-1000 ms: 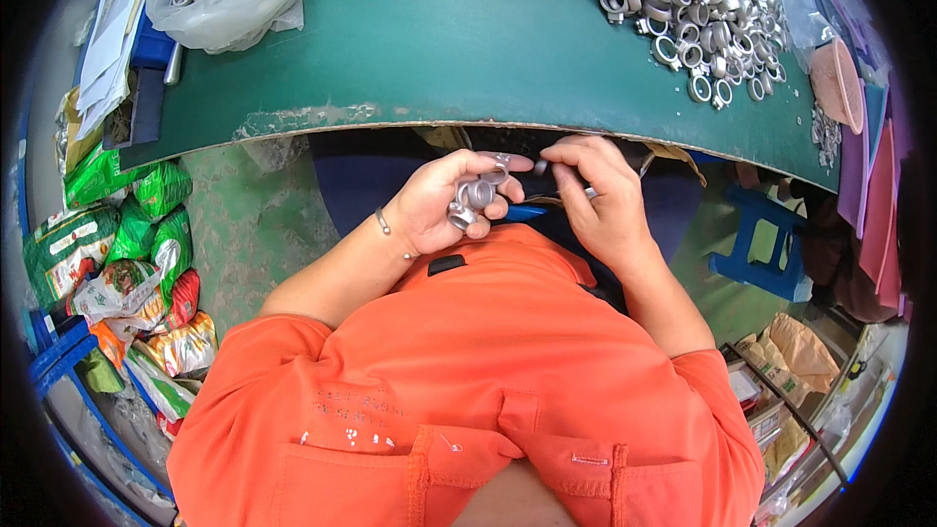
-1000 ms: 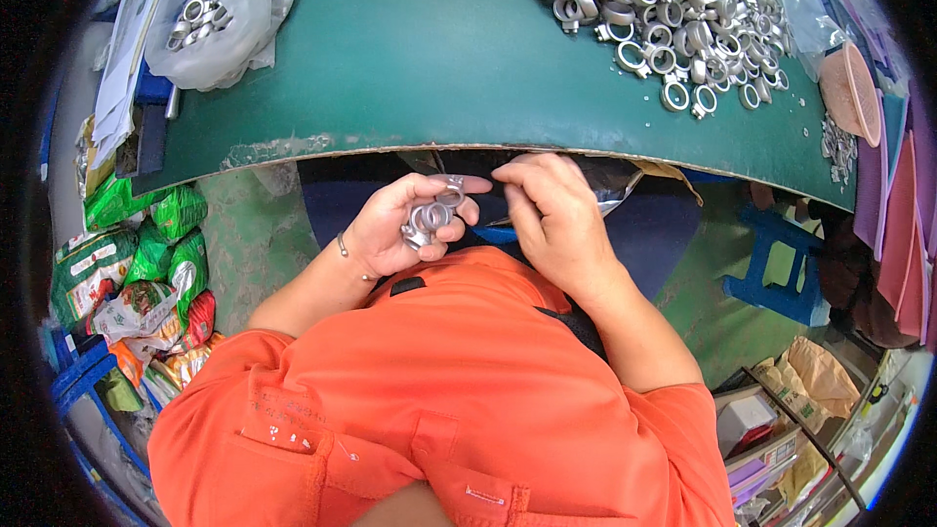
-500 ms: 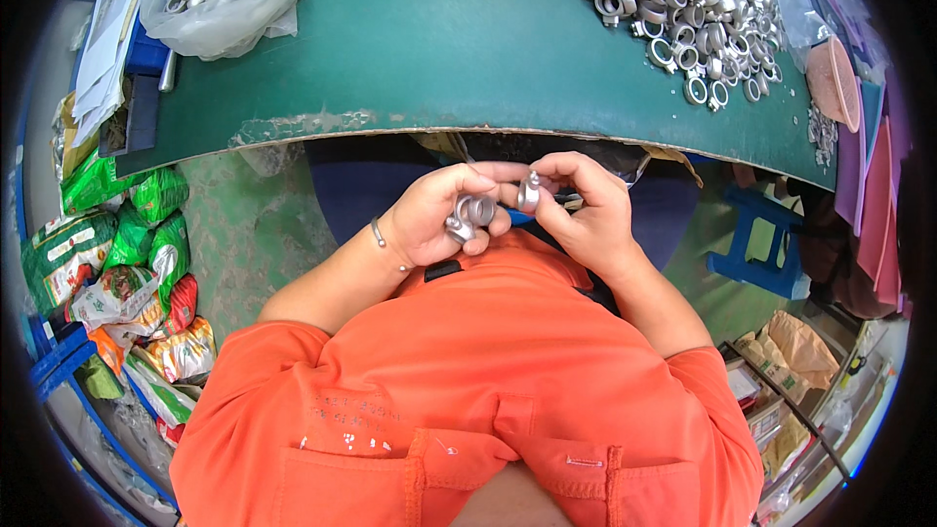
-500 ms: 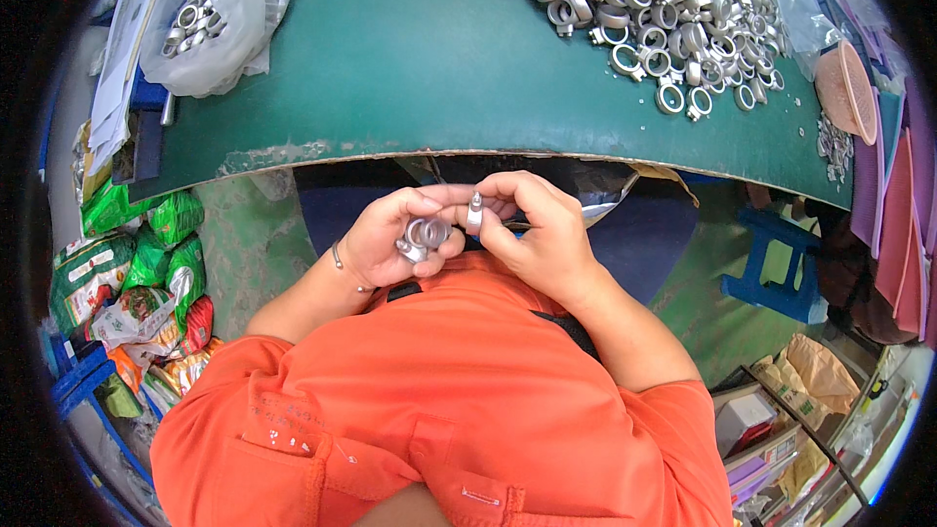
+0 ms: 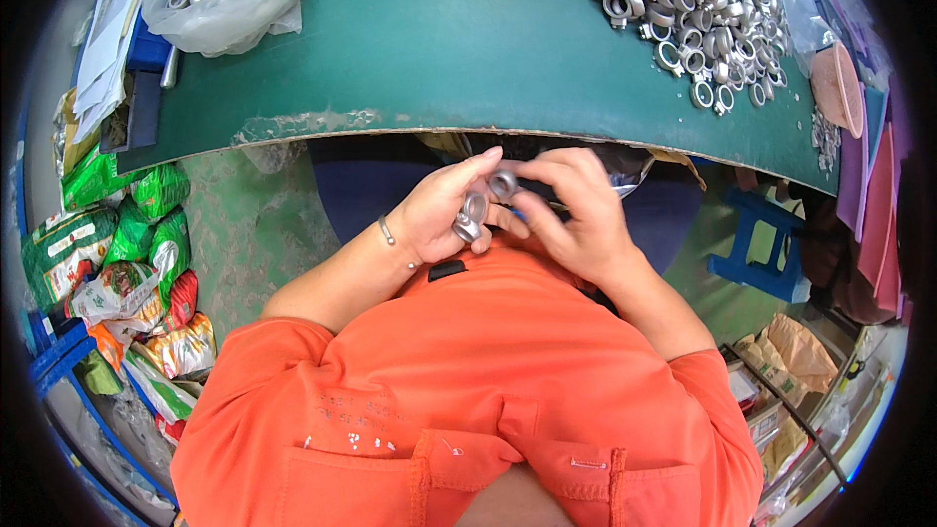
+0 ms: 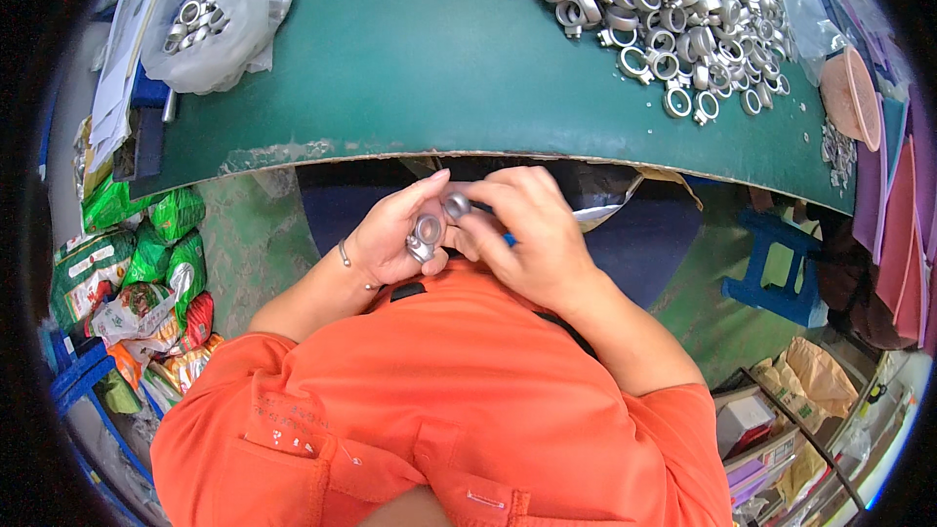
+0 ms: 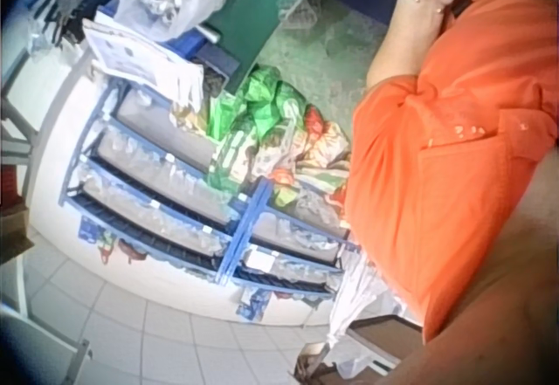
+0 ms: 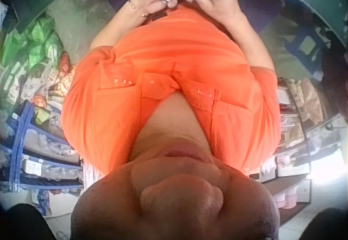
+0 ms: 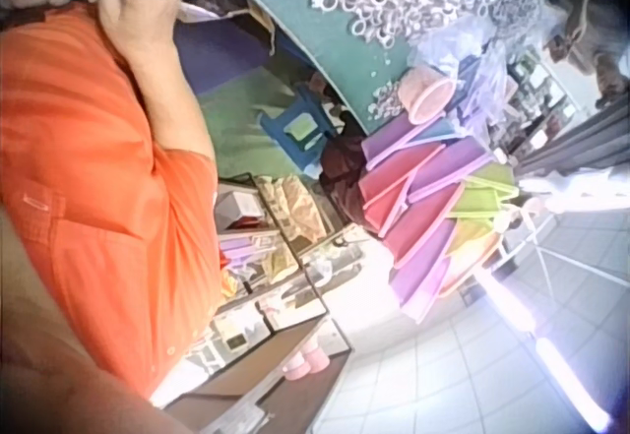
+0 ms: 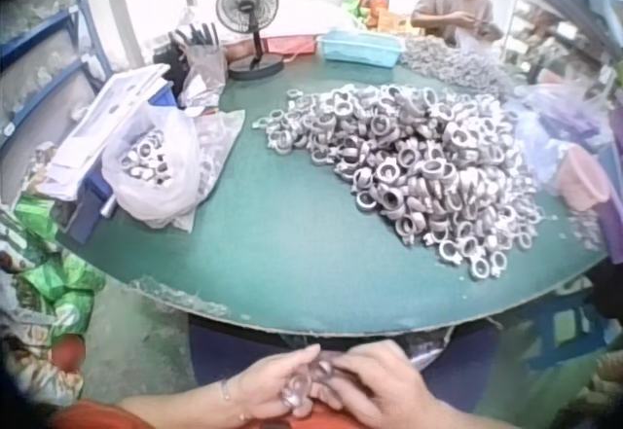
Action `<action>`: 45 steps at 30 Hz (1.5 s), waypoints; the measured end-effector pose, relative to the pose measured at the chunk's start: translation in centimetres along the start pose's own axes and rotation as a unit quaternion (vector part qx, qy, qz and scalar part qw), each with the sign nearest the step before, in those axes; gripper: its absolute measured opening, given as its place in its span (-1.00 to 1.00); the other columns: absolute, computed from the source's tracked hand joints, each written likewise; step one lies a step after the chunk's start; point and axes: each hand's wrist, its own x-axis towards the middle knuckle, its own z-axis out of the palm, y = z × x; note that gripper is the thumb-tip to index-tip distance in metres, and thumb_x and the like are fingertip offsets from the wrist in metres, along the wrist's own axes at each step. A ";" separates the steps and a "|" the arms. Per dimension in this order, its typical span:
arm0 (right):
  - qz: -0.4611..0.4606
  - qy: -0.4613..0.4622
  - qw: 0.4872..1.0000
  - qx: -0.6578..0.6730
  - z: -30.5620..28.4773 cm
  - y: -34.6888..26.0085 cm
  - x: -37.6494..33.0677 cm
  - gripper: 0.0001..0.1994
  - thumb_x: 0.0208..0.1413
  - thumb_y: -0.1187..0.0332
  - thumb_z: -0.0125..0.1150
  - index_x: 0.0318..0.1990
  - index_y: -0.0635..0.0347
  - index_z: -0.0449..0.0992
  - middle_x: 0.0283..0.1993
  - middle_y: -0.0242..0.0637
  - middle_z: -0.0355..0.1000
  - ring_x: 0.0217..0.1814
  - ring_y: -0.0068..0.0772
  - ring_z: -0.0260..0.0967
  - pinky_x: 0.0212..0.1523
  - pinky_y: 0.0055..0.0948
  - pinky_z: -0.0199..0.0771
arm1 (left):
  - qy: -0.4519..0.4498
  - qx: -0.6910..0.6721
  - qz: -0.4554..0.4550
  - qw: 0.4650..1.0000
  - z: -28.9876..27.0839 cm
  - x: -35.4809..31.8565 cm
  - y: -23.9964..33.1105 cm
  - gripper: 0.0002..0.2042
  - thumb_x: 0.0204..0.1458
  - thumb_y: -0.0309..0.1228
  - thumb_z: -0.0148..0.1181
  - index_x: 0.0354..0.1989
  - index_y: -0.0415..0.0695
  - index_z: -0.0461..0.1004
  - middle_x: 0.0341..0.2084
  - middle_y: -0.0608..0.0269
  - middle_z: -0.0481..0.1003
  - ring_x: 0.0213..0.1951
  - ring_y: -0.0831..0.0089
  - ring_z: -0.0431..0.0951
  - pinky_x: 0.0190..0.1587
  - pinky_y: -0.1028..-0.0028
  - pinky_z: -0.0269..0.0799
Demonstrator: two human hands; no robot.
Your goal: The person handles small metallic ring-like objects by hand, picking them up from a large pile on a workbench, looking at them, and placing them into a plastic bag or another pile.
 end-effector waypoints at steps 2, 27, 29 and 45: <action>0.071 -0.035 0.995 0.064 0.8 -0.2 -0.3 -0.76 -0.06 0.47 0.28 -0.20 0.26 0.47 -0.30 -0.18 0.37 -0.23 -0.14 0.34 -0.24 -0.32 0.38 | -0.030 0.073 -0.005 0.997 -0.4 0.0 -0.1 -0.45 0.26 -0.02 -0.36 0.08 -0.32 0.23 -0.21 -0.07 0.47 -0.37 0.25 0.61 -0.73 0.58 0.45; 0.117 -0.017 0.993 -0.015 -0.3 1.3 -0.8 -0.77 -0.12 0.43 0.31 -0.26 0.21 0.47 -0.43 -0.26 0.39 -0.33 -0.22 0.34 -0.26 -0.34 0.35 | 0.081 -0.026 0.074 0.994 -0.3 -0.1 0.0 -0.63 0.04 -0.63 -0.04 0.06 -0.46 0.24 -0.12 -0.10 0.43 -0.01 0.12 0.48 0.11 0.23 0.40; 0.127 -0.057 0.990 0.016 0.2 0.4 -0.4 -0.68 -0.18 0.32 0.41 -0.26 0.19 0.46 -0.42 -0.28 0.39 -0.34 -0.24 0.34 -0.28 -0.33 0.36 | 0.049 0.010 0.086 0.995 0.0 -0.3 -0.1 -0.63 0.07 -0.59 -0.02 0.08 -0.45 0.24 -0.09 -0.09 0.43 -0.01 0.16 0.48 0.12 0.25 0.39; 0.117 0.008 0.964 0.236 0.2 1.1 -1.4 -0.60 -0.18 0.64 0.34 -0.13 0.24 0.40 -0.12 -0.22 0.26 -0.21 -0.46 0.35 -0.40 -0.61 0.47 | 0.145 0.174 0.162 0.960 0.2 -0.9 0.5 -0.69 0.12 -0.36 0.14 -0.05 -0.33 0.41 -0.34 0.17 0.52 -0.35 0.48 0.53 -0.29 0.55 0.48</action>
